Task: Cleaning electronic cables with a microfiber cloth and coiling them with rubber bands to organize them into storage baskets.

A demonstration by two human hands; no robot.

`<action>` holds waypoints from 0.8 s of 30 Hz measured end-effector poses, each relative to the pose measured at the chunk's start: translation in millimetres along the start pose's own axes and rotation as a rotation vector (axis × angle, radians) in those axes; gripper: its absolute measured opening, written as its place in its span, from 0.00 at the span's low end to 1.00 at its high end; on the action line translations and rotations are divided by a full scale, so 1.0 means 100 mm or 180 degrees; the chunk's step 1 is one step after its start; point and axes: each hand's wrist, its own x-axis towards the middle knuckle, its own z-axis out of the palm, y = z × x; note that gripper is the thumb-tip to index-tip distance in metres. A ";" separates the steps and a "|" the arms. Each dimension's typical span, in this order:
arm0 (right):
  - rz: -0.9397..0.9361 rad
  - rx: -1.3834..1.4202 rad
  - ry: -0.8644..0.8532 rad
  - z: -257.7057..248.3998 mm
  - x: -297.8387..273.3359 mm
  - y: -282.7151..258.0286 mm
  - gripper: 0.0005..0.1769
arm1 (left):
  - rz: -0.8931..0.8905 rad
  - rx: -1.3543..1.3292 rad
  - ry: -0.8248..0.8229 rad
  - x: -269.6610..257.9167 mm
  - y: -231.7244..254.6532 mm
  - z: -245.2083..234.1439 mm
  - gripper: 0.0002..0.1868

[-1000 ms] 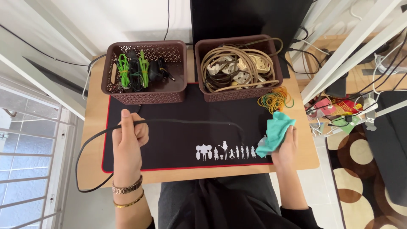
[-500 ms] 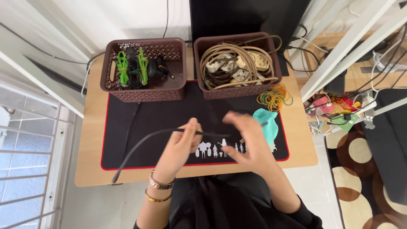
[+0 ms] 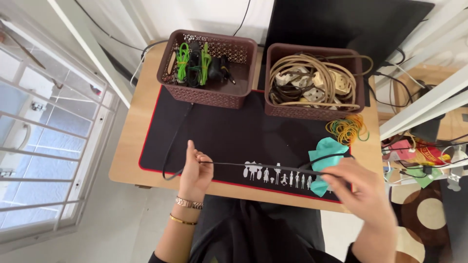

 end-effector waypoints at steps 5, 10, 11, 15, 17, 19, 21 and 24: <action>0.0449 -0.0199 0.0193 -0.42 -0.32 0.31 0.07 | 0.0434 -0.0372 0.0740 0.00 0.36 -0.07 0.26; 0.0714 -0.1013 0.0036 -0.53 -0.25 0.28 0.07 | 0.0830 0.0229 -0.0094 -0.27 0.63 0.10 0.22; 0.0686 -0.1368 -0.0144 -0.48 -0.22 0.28 0.08 | 0.0944 0.0656 -0.0400 -0.40 0.62 0.25 0.20; 0.0716 -0.1129 -0.0569 0.02 0.03 0.24 0.20 | 0.0976 0.1125 -0.0686 -0.86 0.19 0.80 0.18; 0.0176 -0.0764 -0.0559 0.31 0.22 0.03 0.29 | 0.0784 0.1243 -0.1188 -0.99 -0.07 0.94 0.16; 0.0225 -0.0075 -0.0695 0.60 0.32 -0.07 0.30 | 0.0764 0.1324 -0.1463 -1.06 -0.30 0.98 0.16; 0.0284 0.0612 -0.0832 0.89 0.38 -0.16 0.31 | 0.0732 0.1400 -0.1731 -1.08 -0.47 0.98 0.16; 0.0863 0.1694 -0.1089 1.25 0.30 -0.14 0.30 | 0.0868 0.1783 -0.2046 -1.05 -0.56 0.98 0.14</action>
